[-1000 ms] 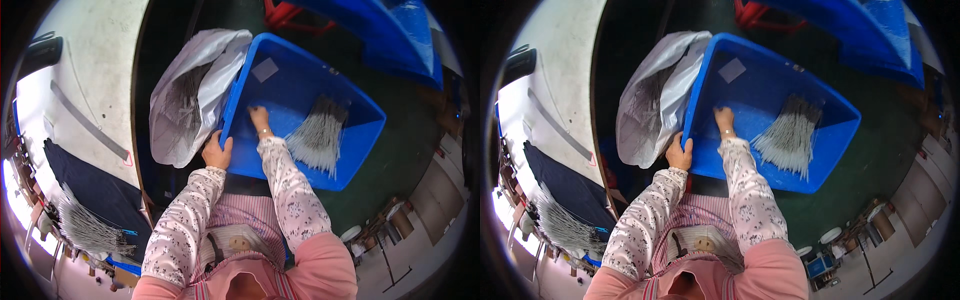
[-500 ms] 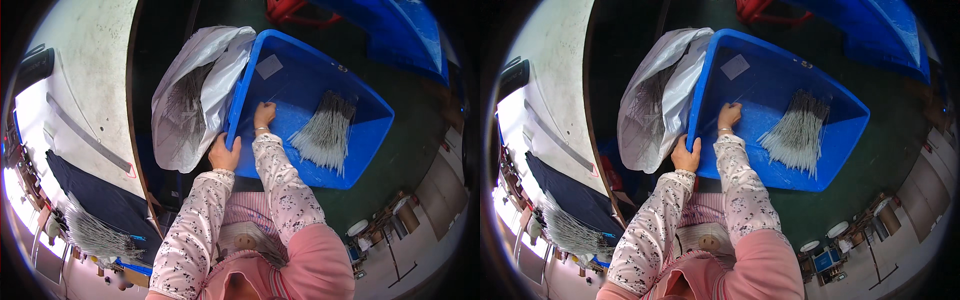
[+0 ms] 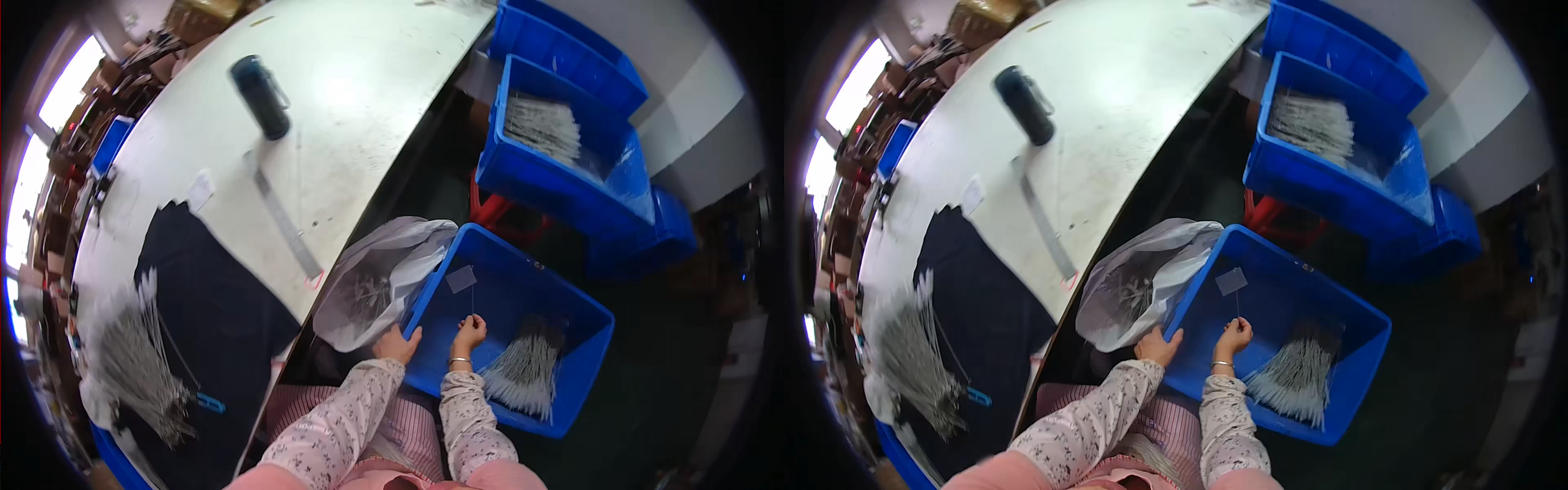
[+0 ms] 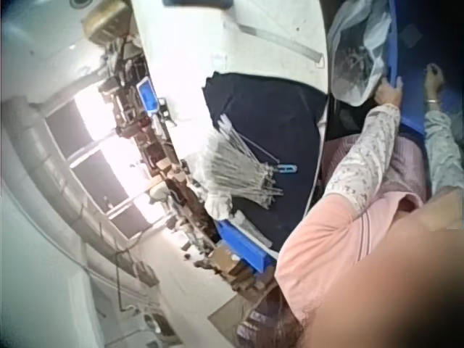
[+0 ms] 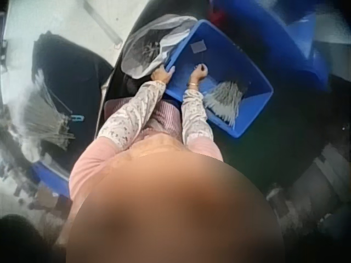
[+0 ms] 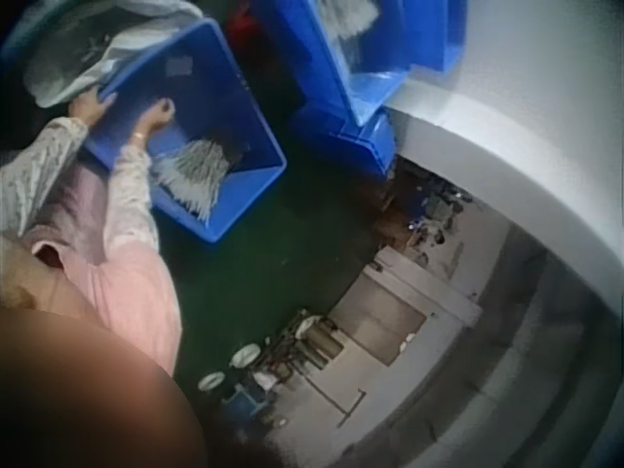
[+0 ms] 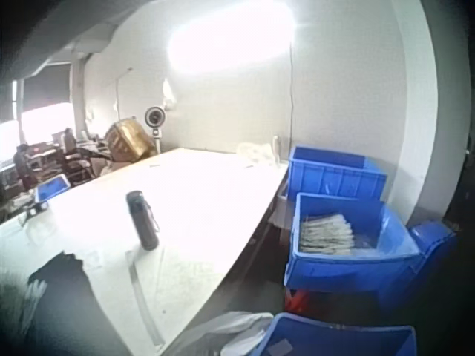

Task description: Bundling and organizing wire-handled cleaning brushes on a workbench into bundles.

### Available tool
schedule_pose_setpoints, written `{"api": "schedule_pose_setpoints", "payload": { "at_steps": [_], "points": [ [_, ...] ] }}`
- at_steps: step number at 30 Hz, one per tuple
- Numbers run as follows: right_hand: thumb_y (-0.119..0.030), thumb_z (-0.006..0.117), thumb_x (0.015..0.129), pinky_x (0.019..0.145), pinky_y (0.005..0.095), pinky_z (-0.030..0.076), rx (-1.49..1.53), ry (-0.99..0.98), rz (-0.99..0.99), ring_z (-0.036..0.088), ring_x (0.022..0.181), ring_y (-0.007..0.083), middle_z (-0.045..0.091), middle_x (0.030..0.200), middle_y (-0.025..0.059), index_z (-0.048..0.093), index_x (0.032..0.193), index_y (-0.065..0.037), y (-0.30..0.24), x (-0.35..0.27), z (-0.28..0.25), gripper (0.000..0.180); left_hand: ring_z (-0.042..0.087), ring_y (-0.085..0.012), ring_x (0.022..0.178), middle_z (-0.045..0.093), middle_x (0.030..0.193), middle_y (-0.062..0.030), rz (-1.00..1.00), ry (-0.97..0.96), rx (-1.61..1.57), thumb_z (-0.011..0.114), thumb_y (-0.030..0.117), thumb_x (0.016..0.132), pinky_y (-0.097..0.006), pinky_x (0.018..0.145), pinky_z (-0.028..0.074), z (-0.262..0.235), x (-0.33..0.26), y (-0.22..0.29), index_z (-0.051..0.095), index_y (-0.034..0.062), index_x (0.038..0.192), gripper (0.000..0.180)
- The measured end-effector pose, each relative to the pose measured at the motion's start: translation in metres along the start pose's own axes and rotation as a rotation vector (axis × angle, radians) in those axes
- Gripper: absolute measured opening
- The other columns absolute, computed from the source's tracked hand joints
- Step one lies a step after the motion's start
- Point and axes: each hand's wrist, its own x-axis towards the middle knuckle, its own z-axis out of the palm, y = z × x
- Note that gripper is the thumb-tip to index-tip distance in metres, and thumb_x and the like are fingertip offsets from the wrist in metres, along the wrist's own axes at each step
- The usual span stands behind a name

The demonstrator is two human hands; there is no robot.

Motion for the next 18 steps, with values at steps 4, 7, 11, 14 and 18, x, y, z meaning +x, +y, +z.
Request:
{"api": "schedule_pose_setpoints", "payload": {
  "at_steps": [4,7,11,14,18],
  "points": [
    [-0.005,0.06,0.083,0.049,0.0237,0.048,-0.026,-0.126,-0.136,0.056,0.059,0.012,0.047,0.097,0.0048,0.059,0.088,0.001,-0.079,-0.077,-0.023,0.008,0.06,-0.0387,0.091,0.064,0.096,-0.0188,0.076,0.222,-0.218,0.053,0.056,0.078,-0.045,0.085,0.043,0.003,-0.024,-0.038,0.059,0.0069,0.108,0.057],
    [-0.006,0.061,0.083,0.05,0.023,0.046,-0.054,-0.3,-0.318,0.055,0.058,0.0109,0.048,0.094,0.0042,0.06,0.09,0.001,-0.11,-0.12,-0.046,0.01,0.062,-0.0348,0.086,0.065,0.092,-0.0165,0.188,0.494,-0.29,0.057,0.045,0.08,-0.042,0.08,0.046,0.009,-0.075,-0.067,0.06,0.0059,0.105,0.047],
    [-0.004,0.061,0.082,0.058,0.0197,0.043,0.113,-0.799,-0.437,0.052,0.064,0.0073,0.056,0.08,0.0003,0.061,0.089,0.0,-0.162,-0.2,-0.07,0.008,0.063,-0.0175,0.076,0.066,0.084,-0.0091,-0.011,-0.282,-0.994,0.06,0.03,0.083,-0.03,0.058,0.05,0.001,-0.155,-0.128,0.062,0.0053,0.099,0.03],
    [0.001,0.056,0.082,0.061,0.0198,0.044,0.184,-1.11,-0.568,0.052,0.065,0.0069,0.059,0.075,0.0007,0.06,0.085,-0.002,-0.179,-0.264,-0.086,0.005,0.06,-0.0247,0.079,0.062,0.098,-0.0137,-0.304,-0.623,-1.288,0.054,0.032,0.084,-0.04,0.065,0.053,-0.045,-0.225,-0.185,0.056,0.0068,0.11,0.036],
    [0.006,0.046,0.08,0.066,0.0193,0.043,0.156,-1.496,-0.706,0.055,0.071,0.0068,0.062,0.078,0.0025,0.061,0.083,0.001,-0.194,-0.345,-0.112,0.016,0.059,-0.0236,0.085,0.06,0.099,-0.0129,-0.417,-0.594,-1.63,0.054,0.044,0.085,-0.039,0.075,0.051,-0.117,-0.294,-0.233,0.056,0.0068,0.11,0.044]
  ]
}}
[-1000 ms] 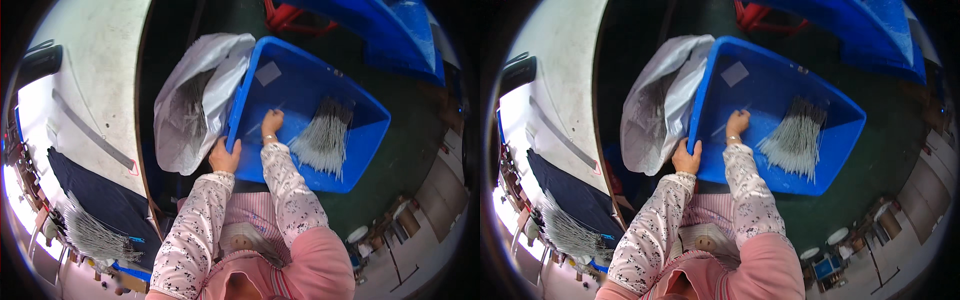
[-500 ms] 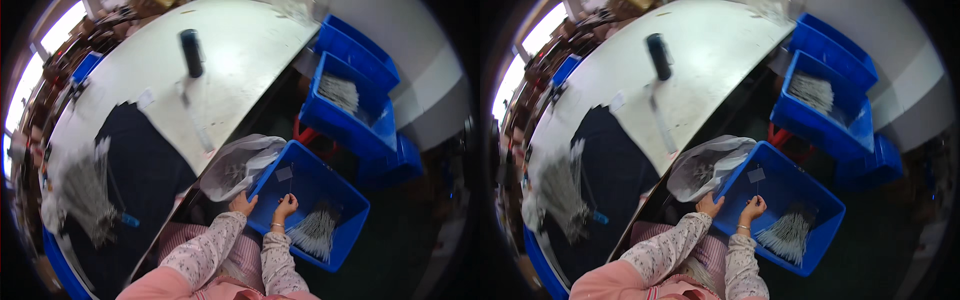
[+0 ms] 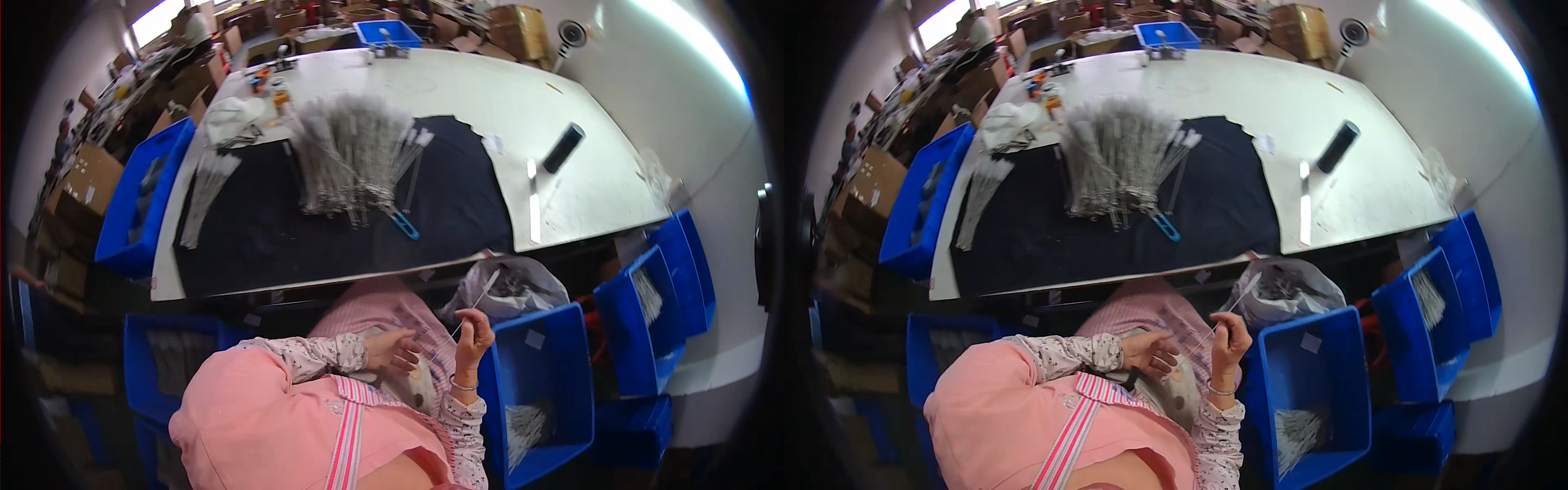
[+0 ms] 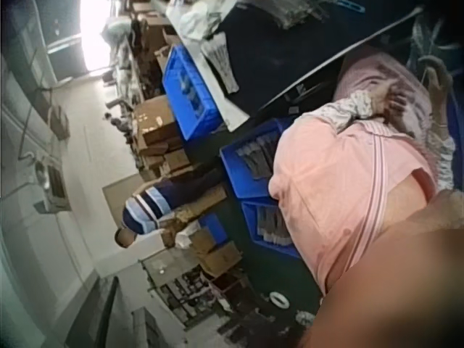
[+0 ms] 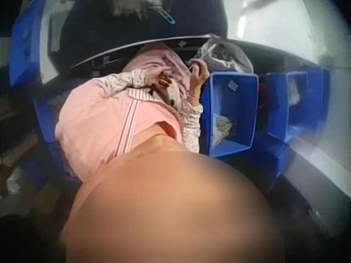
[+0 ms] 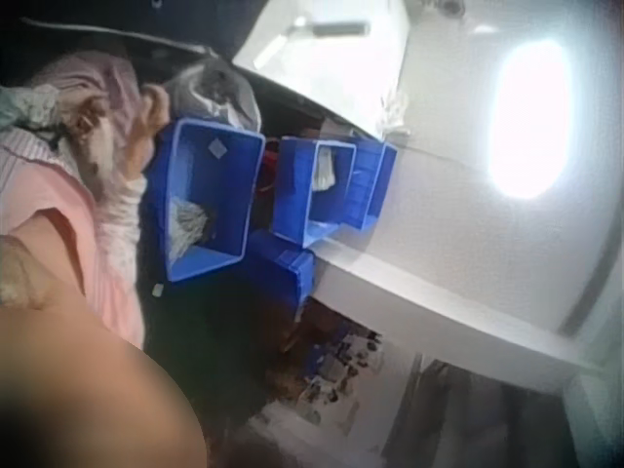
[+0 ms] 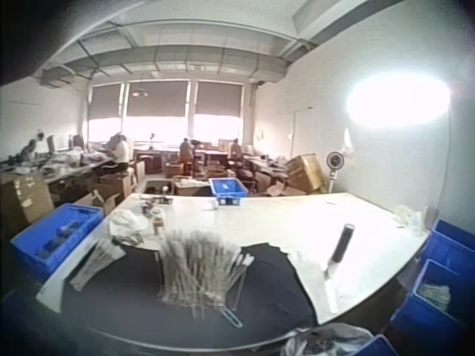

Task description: Bundling and organizing wire-handled cleaning brushes on a workbench into bundles.

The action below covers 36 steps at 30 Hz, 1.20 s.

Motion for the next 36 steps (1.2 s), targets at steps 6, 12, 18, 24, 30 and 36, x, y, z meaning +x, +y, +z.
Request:
{"api": "schedule_pose_setpoints", "payload": {
  "at_steps": [6,12,18,24,30,36],
  "points": [
    [0.004,0.05,0.077,0.062,0.0238,0.047,-0.137,-0.28,-0.062,0.06,0.067,0.0128,0.065,0.074,0.0075,0.062,0.08,0.001,-0.027,-0.01,0.091,0.012,0.058,-0.0211,0.091,0.059,0.101,-0.0104,0.231,-0.499,0.027,0.054,0.043,0.087,-0.043,0.082,0.048,-0.024,-0.091,0.023,0.052,0.0088,0.113,0.043],
    [0.001,0.054,0.083,0.062,0.0236,0.049,-0.293,-0.435,-0.092,0.061,0.065,0.0116,0.065,0.076,0.0079,0.054,0.115,-0.001,-0.035,0.003,0.169,0.032,0.035,-0.0068,0.05,0.04,0.064,0.0031,0.538,-0.459,-0.204,0.044,0.031,0.096,-0.021,0.045,0.027,-0.075,-0.089,0.011,0.05,0.0133,0.105,0.021],
    [0.0,0.054,0.085,0.063,0.0232,0.05,-0.086,-0.5,-0.042,0.061,0.066,0.0108,0.066,0.081,0.0092,0.034,0.135,0.001,-0.081,0.0,0.267,0.053,0.043,-0.0017,0.064,0.049,0.08,0.0061,0.961,-0.282,-0.364,0.045,0.02,0.096,-0.015,0.052,0.032,-0.119,-0.113,0.016,0.051,0.0083,0.112,0.021],
    [-0.001,0.049,0.09,0.069,0.0205,0.046,0.005,-0.569,0.057,0.059,0.077,0.01,0.064,0.085,0.0076,0.055,0.114,0.003,-0.095,0.005,0.3,0.025,0.053,-0.0075,0.088,0.055,0.099,0.0004,1.217,-0.035,-0.134,0.048,0.013,0.094,-0.022,0.075,0.045,-0.144,-0.142,0.048,0.053,0.0024,0.115,0.023],
    [-0.005,0.051,0.091,0.07,0.0208,0.047,-0.013,-0.563,0.168,0.06,0.079,0.0101,0.065,0.087,0.0081,0.06,0.106,0.003,-0.078,0.008,0.296,0.019,0.05,-0.0026,0.077,0.055,0.088,0.0039,1.088,0.045,-0.249,0.051,0.014,0.094,-0.017,0.063,0.041,-0.142,-0.145,0.039,0.056,0.0039,0.108,0.018],
    [-0.007,0.054,0.089,0.067,0.0206,0.049,0.174,-0.572,0.44,0.06,0.075,0.009,0.065,0.082,0.0073,0.062,0.099,0.004,-0.063,0.007,0.29,0.017,0.035,-0.0024,0.046,0.046,0.062,0.0054,1.007,0.269,-0.342,0.046,0.019,0.095,-0.018,0.04,0.024,-0.123,-0.145,0.034,0.057,0.0103,0.103,0.016]
  ]
}}
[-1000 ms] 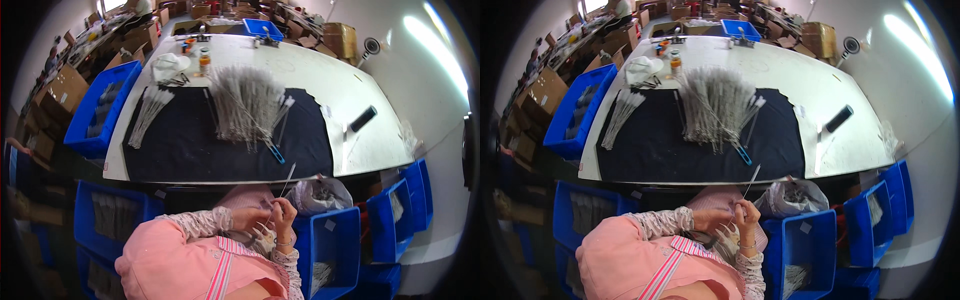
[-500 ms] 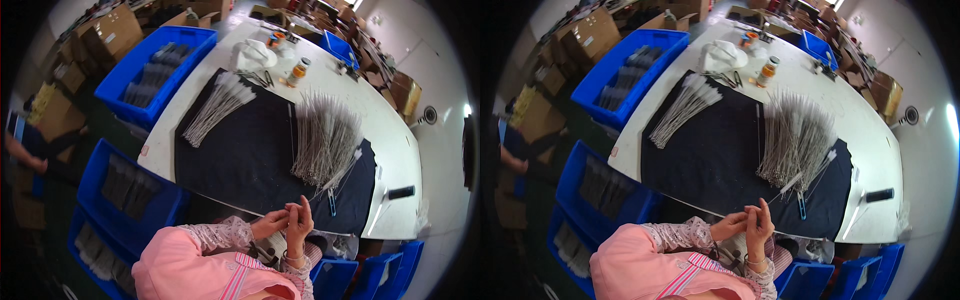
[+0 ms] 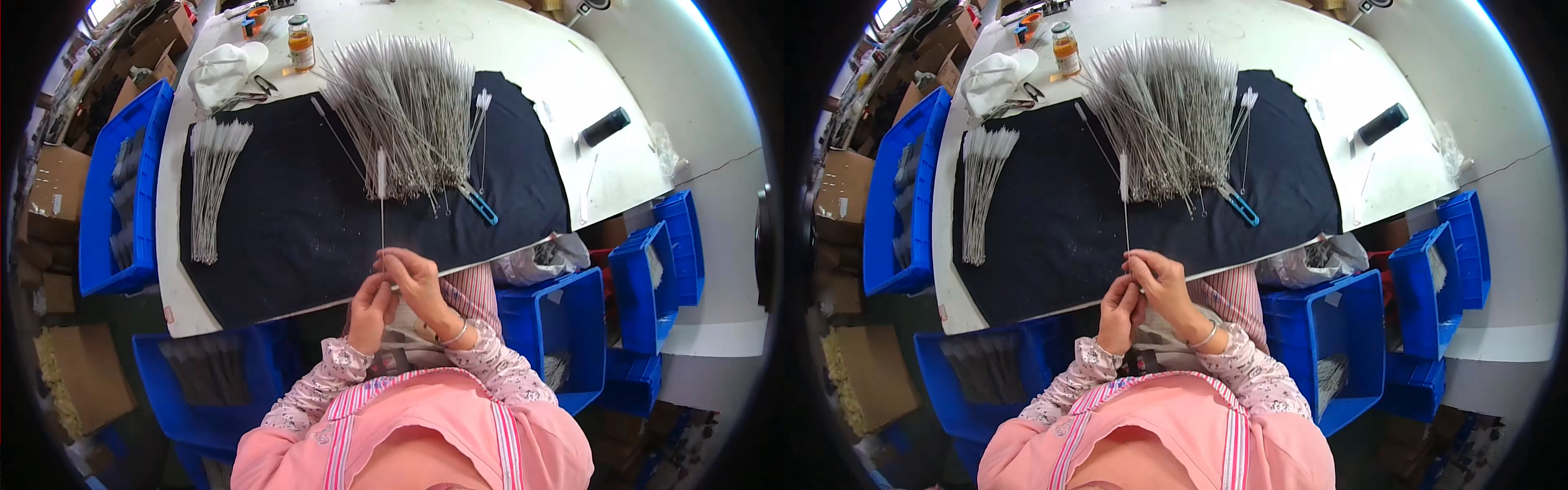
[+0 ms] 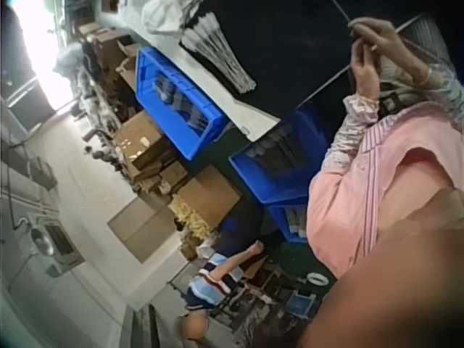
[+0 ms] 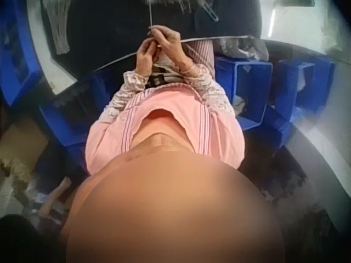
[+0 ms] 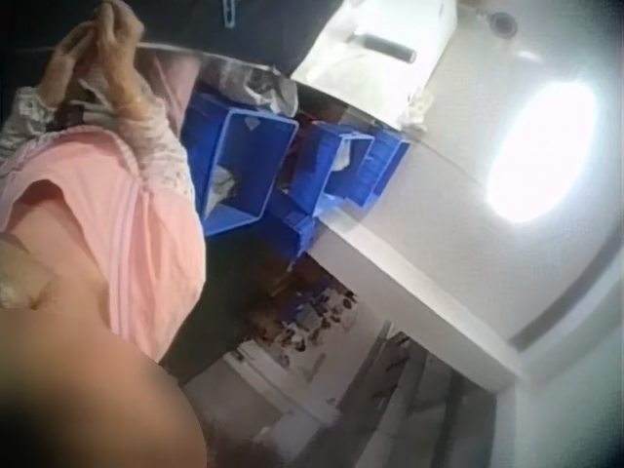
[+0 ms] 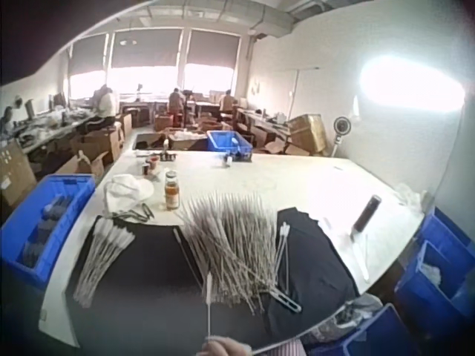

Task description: Bundling and organizing wire-handled cleaning brushes on a workbench into bundles.

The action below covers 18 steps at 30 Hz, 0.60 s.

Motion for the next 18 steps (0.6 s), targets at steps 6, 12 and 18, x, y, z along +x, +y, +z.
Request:
{"api": "schedule_pose_setpoints", "payload": {
  "at_steps": [6,12,18],
  "points": [
    [-0.01,0.054,0.09,0.066,0.0209,0.05,0.161,-0.031,0.013,0.063,0.077,0.011,0.065,0.083,0.0058,0.063,0.098,0.003,-0.001,-0.012,-0.018,0.017,0.032,-0.005,0.042,0.043,0.059,0.0018,-0.021,0.018,0.028,0.042,0.019,0.096,-0.019,0.038,0.025,0.017,-0.017,0.009,0.054,0.0081,0.108,0.02],
    [-0.022,0.06,0.083,0.058,0.03,0.048,0.059,-0.034,-0.023,0.061,0.064,0.0148,0.064,0.07,0.009,0.066,0.083,-0.002,0.004,-0.042,-0.035,0.021,0.043,-0.0081,0.047,0.048,0.064,0.0011,0.118,0.039,0.386,0.05,0.027,0.092,-0.022,0.039,0.033,0.033,-0.038,-0.038,0.053,0.011,0.106,0.021],
    [-0.024,0.06,0.077,0.06,0.0372,0.049,-0.02,0.176,-0.218,0.062,0.064,0.0298,0.062,0.066,0.0153,0.066,0.076,-0.003,0.014,-0.071,-0.084,0.022,0.057,-0.0142,0.067,0.06,0.082,-0.0015,-0.073,0.023,0.19,0.045,0.021,0.093,-0.031,0.064,0.05,0.081,-0.038,-0.062,0.053,0.0087,0.111,0.023]
  ]
}}
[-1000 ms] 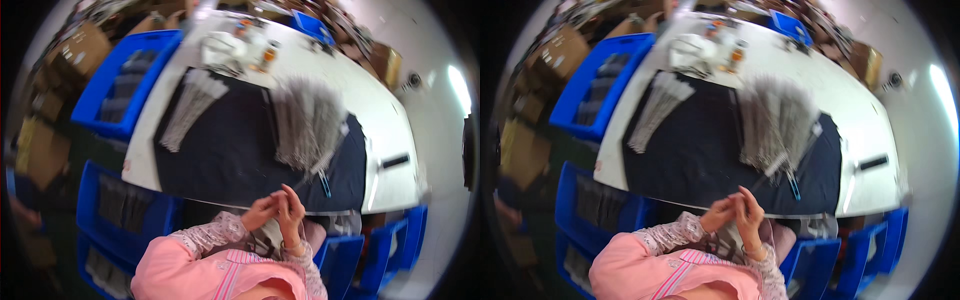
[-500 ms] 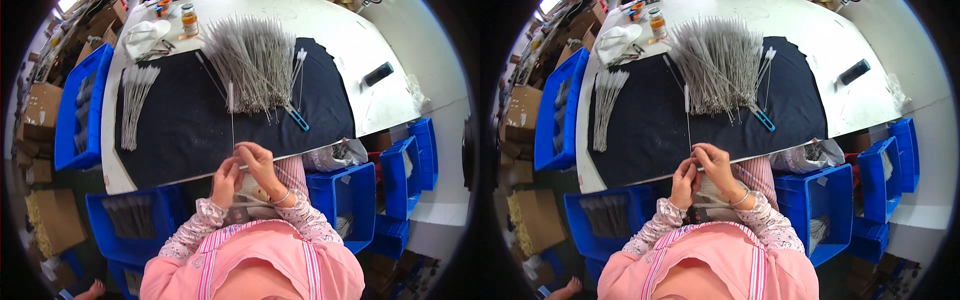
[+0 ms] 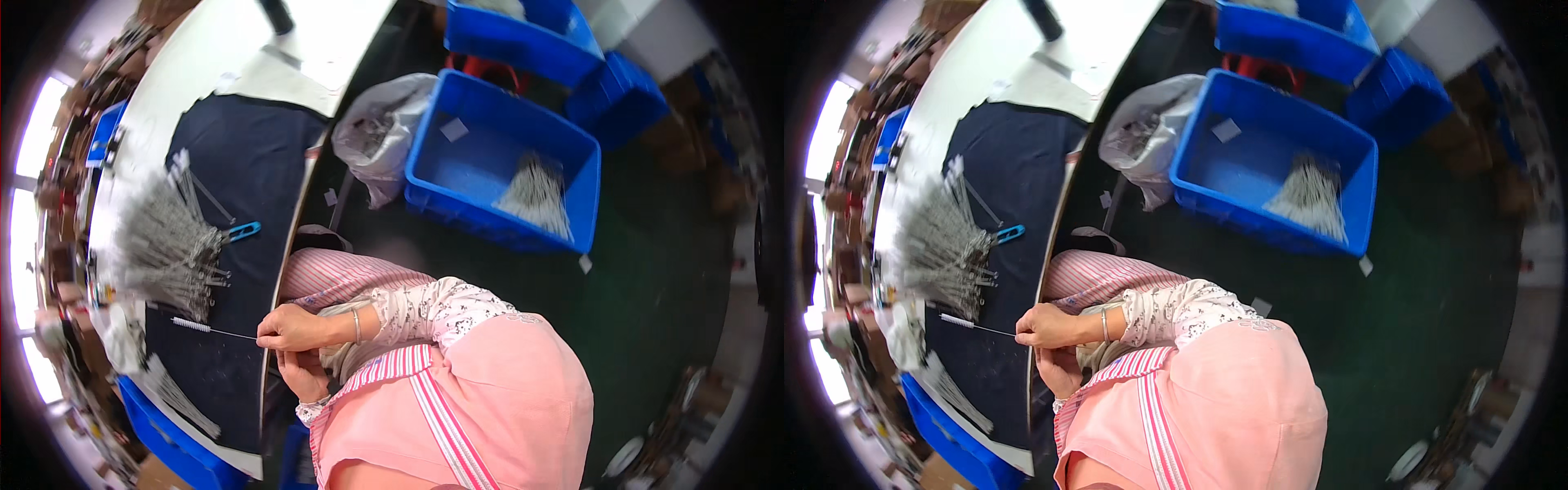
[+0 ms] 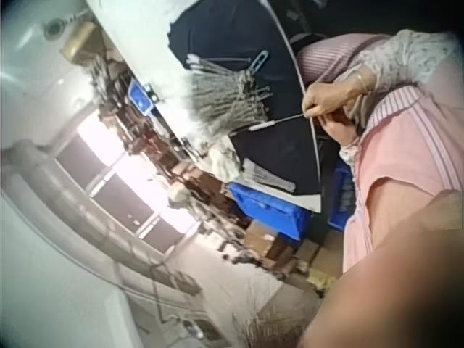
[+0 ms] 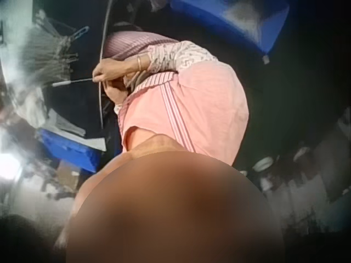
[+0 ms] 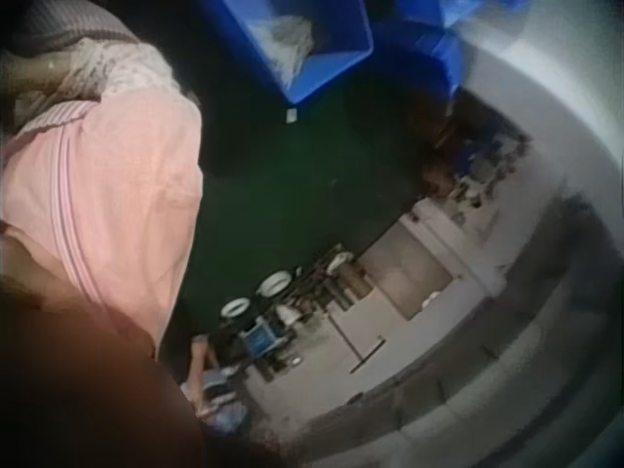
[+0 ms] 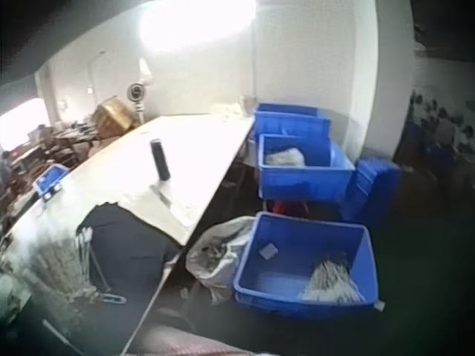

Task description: Bundling and organizing wire-handled cleaning brushes on a workbench into bundles.

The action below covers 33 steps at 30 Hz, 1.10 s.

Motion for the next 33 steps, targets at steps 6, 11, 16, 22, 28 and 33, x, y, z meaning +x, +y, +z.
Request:
{"api": "schedule_pose_setpoints", "payload": {
  "at_steps": [6,11,16,22,28,33],
  "points": [
    [-0.023,0.059,0.074,0.061,0.0398,0.049,-0.113,0.122,-0.123,0.062,0.066,0.0321,0.063,0.069,0.0155,0.068,0.076,-0.004,0.009,-0.016,-0.048,0.02,0.046,-0.0071,0.053,0.051,0.065,0.0034,-0.05,-0.233,0.261,0.044,0.023,0.093,-0.023,0.049,0.039,0.031,0.01,-0.013,0.055,0.0137,0.094,0.014],
    [-0.023,0.059,0.074,0.066,0.0395,0.05,-0.171,-0.114,-0.085,0.063,0.074,0.0314,0.064,0.077,0.0164,0.069,0.079,-0.005,0.009,0.005,-0.028,0.021,0.037,-0.0071,0.043,0.043,0.056,0.0036,-0.091,-0.104,0.216,0.044,0.028,0.092,-0.022,0.04,0.03,0.024,0.009,0.004,0.052,0.0146,0.079,0.021],
    [-0.015,0.06,0.08,0.067,0.0332,0.05,0.029,0.018,-0.014,0.064,0.076,0.0286,0.065,0.084,0.0168,0.065,0.093,0.0,0.0,0.002,-0.042,0.02,0.036,-0.0039,0.046,0.043,0.062,0.004,0.028,-0.017,0.225,0.04,0.025,0.095,-0.02,0.039,0.024,0.018,0.026,0.021,0.056,0.0069,0.093,0.024],
    [-0.016,0.069,0.075,0.062,0.0329,0.048,-0.314,-0.013,-0.135,0.06,0.071,0.0252,0.064,0.079,0.0119,0.065,0.09,-0.003,-0.004,0.044,-0.014,0.02,0.037,-0.0025,0.049,0.044,0.067,0.0047,0.21,0.251,0.062,0.055,0.013,0.087,-0.016,0.038,0.024,-0.039,0.064,0.102,0.055,0.0067,0.097,0.012],
    [-0.022,0.071,0.072,0.078,0.038,0.046,-0.555,0.018,-0.368,0.057,0.088,0.0311,0.062,0.095,0.015,0.057,0.105,-0.001,-0.01,0.153,0.015,0.042,0.044,-0.0046,0.059,0.05,0.078,0.004,0.234,0.36,0.084,0.057,0.02,0.084,-0.019,0.043,0.03,-0.083,0.131,0.153,0.055,0.01,0.101,0.02],
    [-0.03,0.074,0.07,0.077,0.039,0.046,-0.721,0.07,-0.413,0.057,0.089,0.0331,0.062,0.093,0.0173,0.053,0.106,0.002,-0.005,0.234,0.066,0.052,0.042,-0.0068,0.061,0.049,0.075,0.0049,0.316,0.464,0.175,0.062,0.023,0.079,-0.023,0.048,0.032,-0.071,0.194,0.169,0.058,0.0107,0.096,0.021]
  ]
}}
